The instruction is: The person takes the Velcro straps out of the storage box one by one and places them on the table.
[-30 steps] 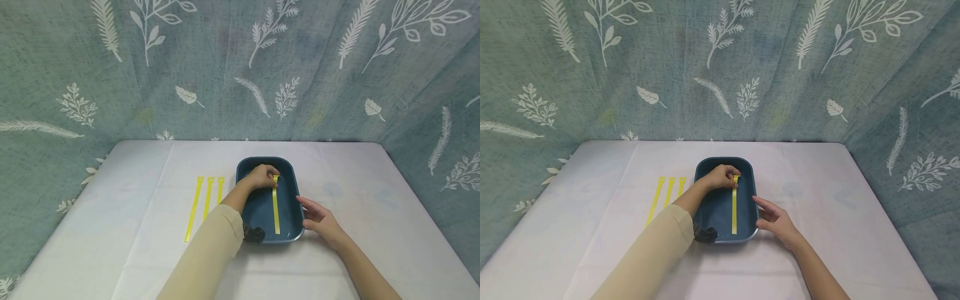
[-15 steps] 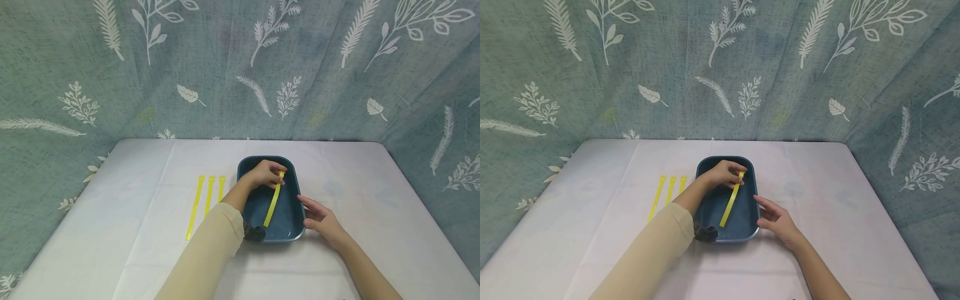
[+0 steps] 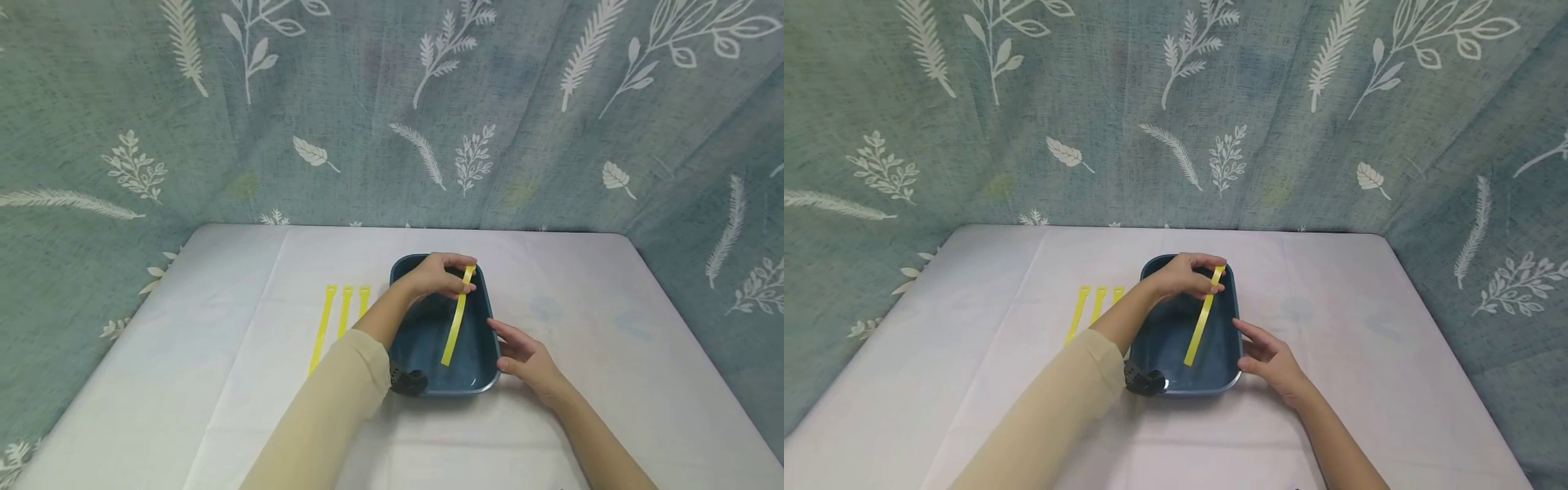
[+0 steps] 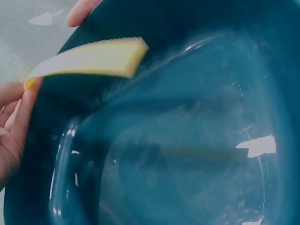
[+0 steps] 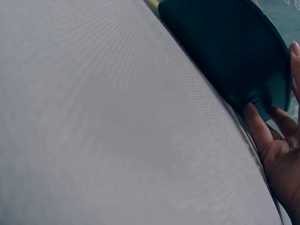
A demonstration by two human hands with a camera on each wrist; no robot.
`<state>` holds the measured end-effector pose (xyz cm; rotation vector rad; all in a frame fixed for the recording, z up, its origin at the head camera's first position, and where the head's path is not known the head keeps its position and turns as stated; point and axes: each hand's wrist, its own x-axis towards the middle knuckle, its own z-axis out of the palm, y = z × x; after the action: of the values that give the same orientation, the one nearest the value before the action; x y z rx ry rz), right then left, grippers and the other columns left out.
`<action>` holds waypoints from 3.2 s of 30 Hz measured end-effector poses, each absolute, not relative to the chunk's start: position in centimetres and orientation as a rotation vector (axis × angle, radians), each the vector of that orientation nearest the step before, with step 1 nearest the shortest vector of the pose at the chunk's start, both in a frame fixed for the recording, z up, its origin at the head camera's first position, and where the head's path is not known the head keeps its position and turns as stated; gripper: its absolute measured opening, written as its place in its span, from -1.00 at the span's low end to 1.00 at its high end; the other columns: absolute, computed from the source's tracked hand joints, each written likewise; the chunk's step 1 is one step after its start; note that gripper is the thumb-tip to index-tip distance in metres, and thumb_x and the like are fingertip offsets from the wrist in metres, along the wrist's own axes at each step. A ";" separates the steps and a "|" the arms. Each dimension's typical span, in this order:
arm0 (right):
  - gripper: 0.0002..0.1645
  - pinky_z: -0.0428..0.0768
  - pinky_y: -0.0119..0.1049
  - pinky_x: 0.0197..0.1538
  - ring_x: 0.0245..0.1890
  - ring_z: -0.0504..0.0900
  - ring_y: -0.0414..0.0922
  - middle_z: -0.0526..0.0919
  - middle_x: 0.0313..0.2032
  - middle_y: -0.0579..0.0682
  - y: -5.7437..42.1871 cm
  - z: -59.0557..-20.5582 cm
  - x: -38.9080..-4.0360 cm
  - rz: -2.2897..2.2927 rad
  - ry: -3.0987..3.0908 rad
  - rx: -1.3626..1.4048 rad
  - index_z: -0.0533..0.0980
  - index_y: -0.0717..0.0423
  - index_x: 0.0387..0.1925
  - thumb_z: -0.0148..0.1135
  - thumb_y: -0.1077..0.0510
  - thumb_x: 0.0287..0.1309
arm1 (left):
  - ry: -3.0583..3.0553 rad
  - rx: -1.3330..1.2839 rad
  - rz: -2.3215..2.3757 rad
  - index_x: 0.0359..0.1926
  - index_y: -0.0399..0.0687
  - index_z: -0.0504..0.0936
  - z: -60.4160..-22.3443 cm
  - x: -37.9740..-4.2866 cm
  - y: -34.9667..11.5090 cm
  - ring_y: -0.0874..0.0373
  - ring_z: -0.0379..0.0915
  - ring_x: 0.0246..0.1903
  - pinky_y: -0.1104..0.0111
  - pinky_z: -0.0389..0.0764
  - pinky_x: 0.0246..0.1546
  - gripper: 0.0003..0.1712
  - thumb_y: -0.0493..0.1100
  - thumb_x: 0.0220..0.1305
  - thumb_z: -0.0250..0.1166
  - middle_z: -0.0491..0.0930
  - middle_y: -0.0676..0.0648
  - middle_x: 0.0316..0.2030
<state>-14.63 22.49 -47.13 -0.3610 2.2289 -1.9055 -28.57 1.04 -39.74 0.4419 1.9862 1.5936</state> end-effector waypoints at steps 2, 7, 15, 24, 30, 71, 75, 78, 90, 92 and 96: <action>-0.26 0.59 -0.16 -0.01 0.21 0.34 0.36 0.18 0.37 0.28 22.5 -47.1 -14.6 -1.912 2.224 -0.350 0.25 0.15 0.35 0.28 0.15 0.16 | 1.962 0.470 1.600 0.23 -0.02 0.47 -39.4 -28.5 0.9 0.11 0.65 -0.17 0.28 0.65 -0.20 -0.37 -0.36 0.10 0.35 0.44 -0.12 0.08; -0.26 0.60 -0.18 -0.01 0.21 0.35 0.36 0.18 0.37 0.28 22.4 -47.0 -14.5 -1.921 2.206 -0.347 0.25 0.15 0.35 0.28 0.14 0.16 | 1.889 0.543 1.625 0.29 -0.09 0.39 -38.9 -28.2 0.2 -0.01 0.59 -0.02 0.24 0.63 -0.14 -0.32 -0.43 0.11 0.31 0.39 -0.16 0.12; -0.25 0.60 -0.17 -0.01 0.21 0.34 0.36 0.18 0.37 0.28 22.3 -47.2 -14.4 -1.927 2.204 -0.337 0.25 0.15 0.34 0.29 0.16 0.15 | 1.792 0.600 1.697 0.32 -0.16 0.33 -37.9 -27.3 -1.2 -0.20 0.41 0.14 0.20 0.62 -0.12 -0.26 -0.49 0.08 0.29 0.35 -0.25 0.19; -0.28 0.61 -0.26 -0.07 0.17 0.44 0.25 0.17 0.36 0.30 22.7 -47.0 -14.7 -1.941 2.209 -0.380 0.24 0.20 0.34 0.25 0.27 0.16 | 1.811 0.675 1.669 0.36 -0.18 0.26 -37.2 -26.5 -2.5 -0.19 0.49 0.06 0.18 0.64 -0.16 -0.20 -0.46 0.08 0.31 0.25 -0.27 0.23; -0.28 0.61 -0.26 -0.05 0.18 0.42 0.28 0.15 0.37 0.32 22.8 -46.9 -14.7 -1.949 2.201 -0.398 0.24 0.22 0.34 0.25 0.26 0.16 | 1.852 0.652 1.668 0.37 -0.10 0.27 -37.0 -25.8 -3.8 -0.06 0.57 -0.01 0.23 0.64 -0.18 -0.20 -0.42 0.09 0.33 0.27 -0.18 0.26; -0.25 0.60 -0.30 -0.06 0.16 0.50 0.03 0.14 0.37 0.33 22.7 -47.0 -14.6 -1.957 2.165 -0.408 0.23 0.21 0.34 0.28 0.24 0.15 | 1.978 0.373 1.951 0.39 0.08 0.25 -36.5 -23.6 -19.4 0.21 0.55 0.03 0.37 0.63 -0.21 -0.18 -0.46 0.14 0.28 0.23 -0.06 0.36; -0.26 0.60 -0.27 -0.05 0.19 0.39 0.31 0.15 0.36 0.33 22.7 -47.0 -14.6 -1.950 2.174 -0.402 0.24 0.21 0.34 0.28 0.23 0.15 | 1.994 0.370 1.942 0.40 0.06 0.23 -36.5 -23.1 -21.2 0.21 0.54 0.04 0.36 0.63 -0.20 -0.16 -0.43 0.12 0.31 0.23 -0.05 0.36; -0.26 0.60 -0.26 -0.04 0.20 0.33 0.40 0.15 0.36 0.33 22.6 -47.0 -14.6 -1.942 2.183 -0.399 0.24 0.21 0.34 0.28 0.22 0.15 | 2.029 0.380 1.906 0.41 0.04 0.21 -36.3 -22.7 -22.6 0.23 0.54 0.04 0.37 0.63 -0.20 -0.15 -0.40 0.12 0.33 0.21 -0.06 0.37; -0.26 0.60 -0.29 -0.07 0.18 0.36 0.39 0.16 0.36 0.34 22.6 -46.9 -14.5 -1.944 2.186 -0.383 0.24 0.21 0.34 0.28 0.25 0.13 | 2.165 0.253 1.753 0.44 0.03 0.12 -38.5 -21.8 -26.5 0.31 0.55 0.00 0.37 0.62 -0.16 -0.10 -0.31 0.14 0.35 0.12 -0.14 0.41; -0.26 0.60 -0.29 -0.08 0.18 0.36 0.39 0.16 0.36 0.34 22.6 -46.9 -14.5 -1.942 2.188 -0.374 0.24 0.21 0.34 0.28 0.24 0.14 | 2.181 0.236 1.717 0.45 -0.01 0.10 -39.2 -21.8 -26.8 0.32 0.56 -0.02 0.36 0.62 -0.16 -0.10 -0.31 0.15 0.34 0.09 -0.17 0.42; -0.25 0.60 -0.28 -0.07 0.19 0.35 0.39 0.15 0.36 0.33 22.5 -46.9 -14.5 -1.940 2.187 -0.364 0.24 0.21 0.34 0.28 0.22 0.14 | 2.155 0.220 1.691 0.45 -0.11 0.06 -40.4 -22.0 -27.0 0.33 0.56 -0.03 0.35 0.63 -0.16 -0.09 -0.35 0.15 0.32 0.07 -0.20 0.42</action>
<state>-14.53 22.46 -46.92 -0.3638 2.1869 -1.9397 -21.97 -27.00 -40.38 0.2201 2.1549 1.6911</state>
